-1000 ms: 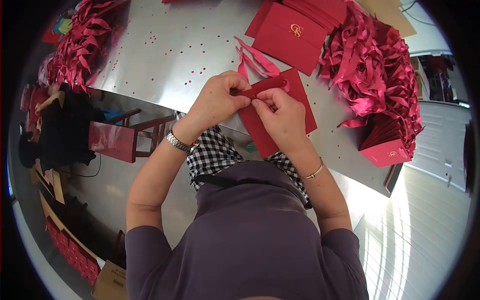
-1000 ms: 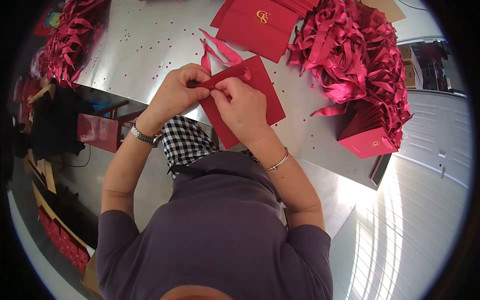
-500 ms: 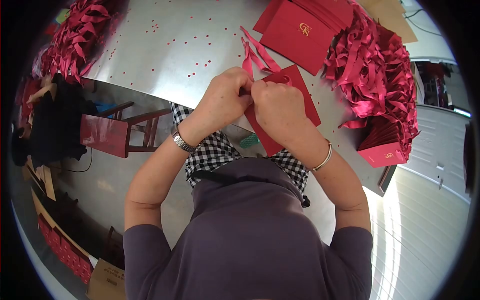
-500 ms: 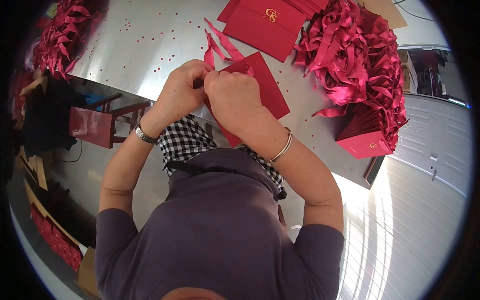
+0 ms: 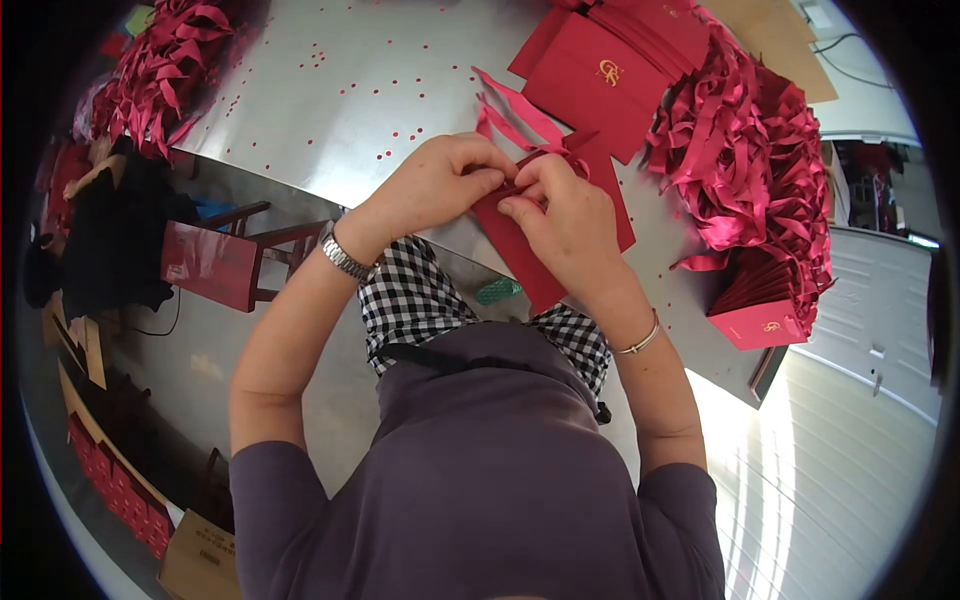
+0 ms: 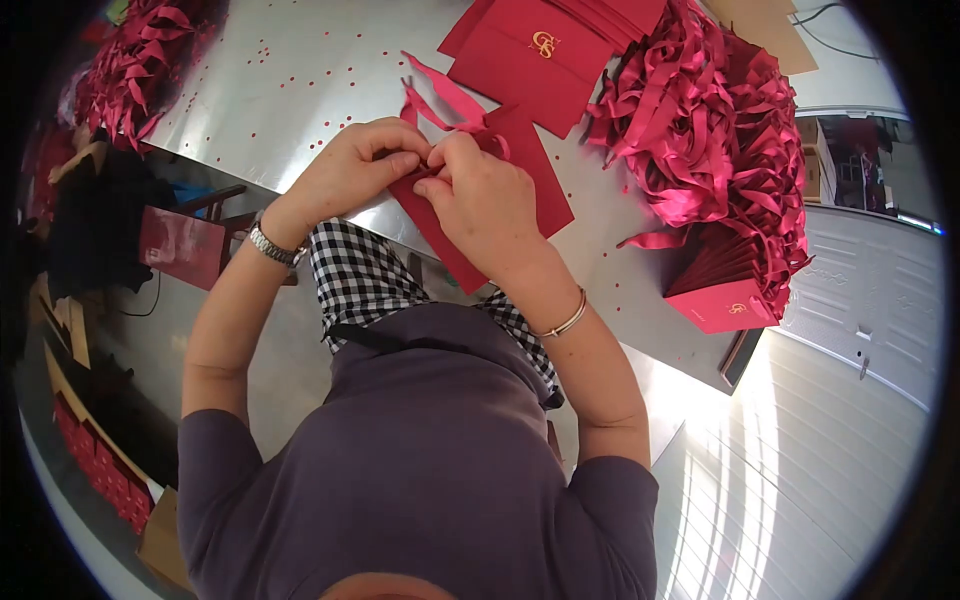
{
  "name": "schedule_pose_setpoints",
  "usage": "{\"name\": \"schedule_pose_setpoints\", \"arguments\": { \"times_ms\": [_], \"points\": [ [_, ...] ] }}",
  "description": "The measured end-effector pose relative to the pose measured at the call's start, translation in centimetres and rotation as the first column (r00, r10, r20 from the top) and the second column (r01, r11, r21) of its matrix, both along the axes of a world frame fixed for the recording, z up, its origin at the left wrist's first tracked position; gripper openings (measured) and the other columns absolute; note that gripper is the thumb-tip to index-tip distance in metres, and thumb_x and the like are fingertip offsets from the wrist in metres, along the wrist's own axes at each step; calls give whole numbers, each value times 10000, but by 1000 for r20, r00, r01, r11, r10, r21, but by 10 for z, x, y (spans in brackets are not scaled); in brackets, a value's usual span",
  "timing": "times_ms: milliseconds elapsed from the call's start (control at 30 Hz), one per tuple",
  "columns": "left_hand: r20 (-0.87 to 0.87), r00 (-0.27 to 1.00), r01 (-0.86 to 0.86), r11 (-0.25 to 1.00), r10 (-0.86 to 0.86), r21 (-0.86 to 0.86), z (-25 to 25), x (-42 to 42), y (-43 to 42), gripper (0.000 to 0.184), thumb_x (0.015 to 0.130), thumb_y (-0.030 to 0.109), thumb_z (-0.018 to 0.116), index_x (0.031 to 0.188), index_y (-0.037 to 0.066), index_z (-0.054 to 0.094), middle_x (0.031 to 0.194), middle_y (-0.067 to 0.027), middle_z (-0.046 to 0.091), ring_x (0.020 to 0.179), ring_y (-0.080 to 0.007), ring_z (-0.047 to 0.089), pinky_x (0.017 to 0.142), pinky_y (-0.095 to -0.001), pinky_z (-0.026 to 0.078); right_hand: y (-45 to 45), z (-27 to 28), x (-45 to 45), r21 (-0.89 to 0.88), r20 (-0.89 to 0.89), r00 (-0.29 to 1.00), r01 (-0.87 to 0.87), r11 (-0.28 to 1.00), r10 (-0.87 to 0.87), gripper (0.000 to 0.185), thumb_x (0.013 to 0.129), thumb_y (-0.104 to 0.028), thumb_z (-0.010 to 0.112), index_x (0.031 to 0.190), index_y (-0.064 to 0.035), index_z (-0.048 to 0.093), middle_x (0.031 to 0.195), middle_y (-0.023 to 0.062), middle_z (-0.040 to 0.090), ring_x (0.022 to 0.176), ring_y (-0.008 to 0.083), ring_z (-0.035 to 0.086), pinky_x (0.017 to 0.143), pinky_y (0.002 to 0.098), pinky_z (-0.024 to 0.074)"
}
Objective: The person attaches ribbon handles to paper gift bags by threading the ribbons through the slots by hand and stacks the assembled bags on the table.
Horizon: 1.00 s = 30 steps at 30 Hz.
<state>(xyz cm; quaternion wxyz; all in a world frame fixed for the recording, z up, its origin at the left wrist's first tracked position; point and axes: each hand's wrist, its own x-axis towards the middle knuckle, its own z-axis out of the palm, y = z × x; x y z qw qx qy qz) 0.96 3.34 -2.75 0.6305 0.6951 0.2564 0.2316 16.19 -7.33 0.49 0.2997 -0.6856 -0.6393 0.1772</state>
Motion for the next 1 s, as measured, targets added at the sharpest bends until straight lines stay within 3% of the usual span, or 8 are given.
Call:
{"name": "schedule_pose_setpoints", "arguments": {
  "times_ms": [67, 167, 367, 633, 733, 767, 900, 1000],
  "points": [
    [-138, 979, 186, 947, -153, 264, 10, 1, 6, 147, 840, 71, 619, 967, 22, 674, 876, -87, 626, 778, -201, 613, 728, -302, 494, -4, -2, -1, 30, 33, 999, 25, 999, -26, 248, 774, -206, 723, 907, -72, 563, 768, 90, 676, 702, 287, 665, 605, 397, 510],
    [-197, 947, 300, 917, -254, 264, 27, 2, 11, 129, 810, 75, 643, 928, 30, 674, 861, -96, 607, 787, -238, 604, 728, -326, 490, -7, -1, -1, 13, 17, 999, 44, 999, -44, 256, 772, -220, 726, 902, -75, 561, 760, 87, 676, 694, 280, 665, 589, 392, 509],
    [-260, 959, 236, 840, -118, 489, 22, 8, 7, 92, 777, 56, 643, 862, 25, 659, 950, -103, 613, 862, -294, 606, 751, -365, 492, -20, 7, -7, 95, 195, 978, 49, 994, -67, 320, 758, -231, 737, 1003, -78, 600, 678, 44, 640, 623, 255, 645, 535, 387, 489],
    [-306, 952, 201, 766, -7, 610, 12, 5, 0, 74, 772, 60, 635, 839, 58, 667, 925, -73, 603, 911, -279, 600, 737, -371, 501, -63, 19, 15, 370, 466, 885, -181, 911, -13, 287, 724, -106, 731, 1002, -93, 661, 815, 18, 651, 866, 214, 546, 748, 365, 384],
    [-317, 948, 192, 786, 5, 588, 8, 4, 2, 71, 769, 65, 639, 832, 73, 672, 917, -66, 601, 905, -277, 600, 729, -373, 505, -82, 3, 24, 422, 355, 932, -88, 902, -75, 283, 732, -170, 718, 1001, -91, 674, 959, 26, 661, 864, 204, 555, 838, 365, 368],
    [-318, 948, 185, 783, 17, 593, 7, 4, 1, 75, 769, 65, 638, 834, 75, 673, 918, -64, 601, 897, -276, 602, 725, -372, 504, -89, -13, 28, 405, 241, 966, -16, 914, -90, 474, 748, -228, 725, 1167, -42, 605, 1202, 124, 594, 1023, 281, 544, 930, 401, 345],
    [-301, 953, 150, 836, 20, 529, 7, 4, 3, 80, 766, 67, 634, 833, 76, 678, 923, -61, 604, 862, -278, 609, 709, -366, 498, -90, -23, 24, 32, 263, 956, 124, 992, -128, 790, 771, -386, 704, 1387, 2, 399, 1397, 193, 422, 1268, 340, 396, 1035, 444, 272],
    [-310, 948, 107, 846, 72, 522, 10, 5, 1, 71, 766, 79, 632, 819, 77, 680, 898, -64, 607, 841, -279, 612, 699, -363, 493, -88, -19, 26, -19, 327, 941, 98, 995, -87, 779, 780, -448, 681, 1360, 11, 439, 1375, 187, 452, 1246, 342, 422, 1045, 445, 273]
  ]
}}
